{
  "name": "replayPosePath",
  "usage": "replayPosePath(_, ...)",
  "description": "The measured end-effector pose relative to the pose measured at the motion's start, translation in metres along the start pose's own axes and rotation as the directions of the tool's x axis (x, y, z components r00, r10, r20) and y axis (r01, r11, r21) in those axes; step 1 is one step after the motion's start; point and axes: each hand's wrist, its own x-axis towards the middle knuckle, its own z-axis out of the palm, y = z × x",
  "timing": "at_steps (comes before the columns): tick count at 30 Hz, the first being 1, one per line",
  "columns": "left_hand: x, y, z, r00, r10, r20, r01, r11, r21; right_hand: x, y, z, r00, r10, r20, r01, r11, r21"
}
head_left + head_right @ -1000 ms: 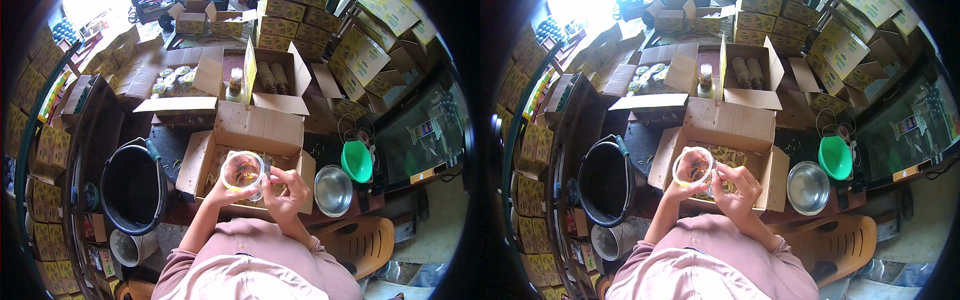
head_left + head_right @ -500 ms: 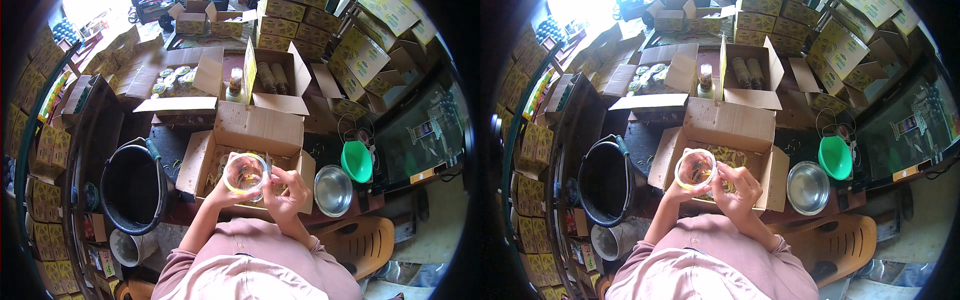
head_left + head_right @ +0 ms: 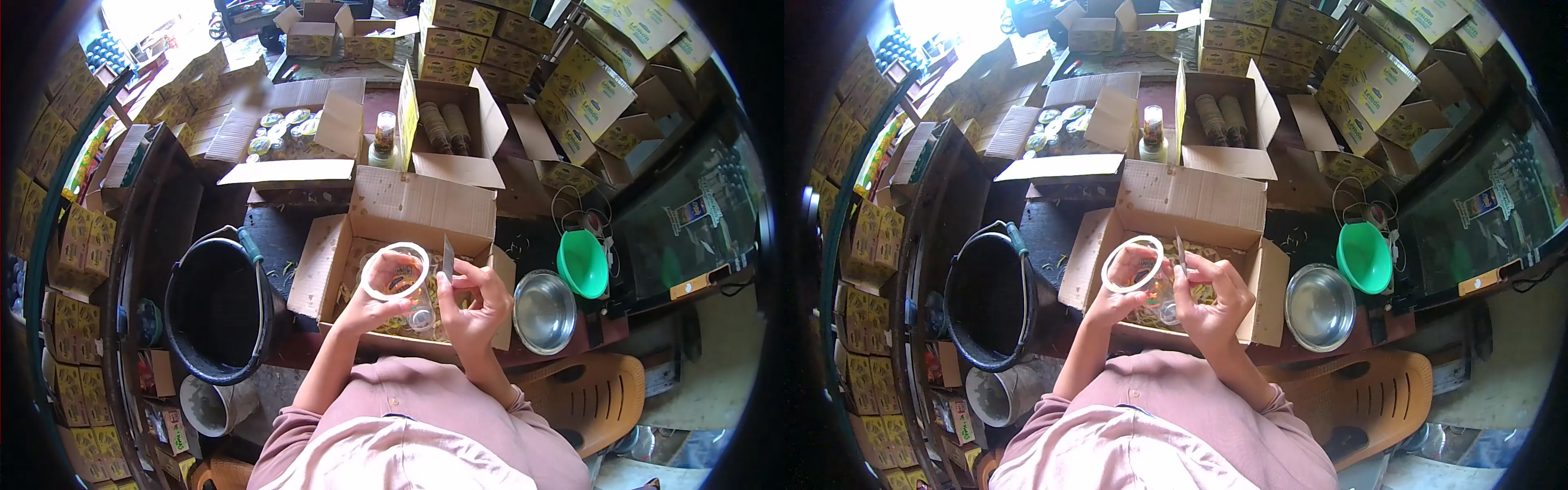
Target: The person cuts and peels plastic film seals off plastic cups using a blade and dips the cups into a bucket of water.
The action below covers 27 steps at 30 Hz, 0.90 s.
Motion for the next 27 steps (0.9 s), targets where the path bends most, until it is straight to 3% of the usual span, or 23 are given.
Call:
replayPosePath(4,0.001,0.001,0.004,1.000,-0.003,-0.018,0.003,1.000,-0.011,-0.004,-0.006,0.000,1.000,-0.015,-0.004,0.015,1.000,-0.016)
replayPosePath(16,0.003,0.009,0.010,0.988,0.142,0.056,-0.151,0.958,0.245,-0.005,-0.006,0.004,0.989,-0.150,0.013,0.151,0.985,-0.078)
replayPosePath(27,0.001,0.012,0.006,0.993,0.109,0.049,-0.118,0.954,0.277,0.001,-0.007,0.004,0.984,-0.172,0.050,0.176,0.980,-0.090)
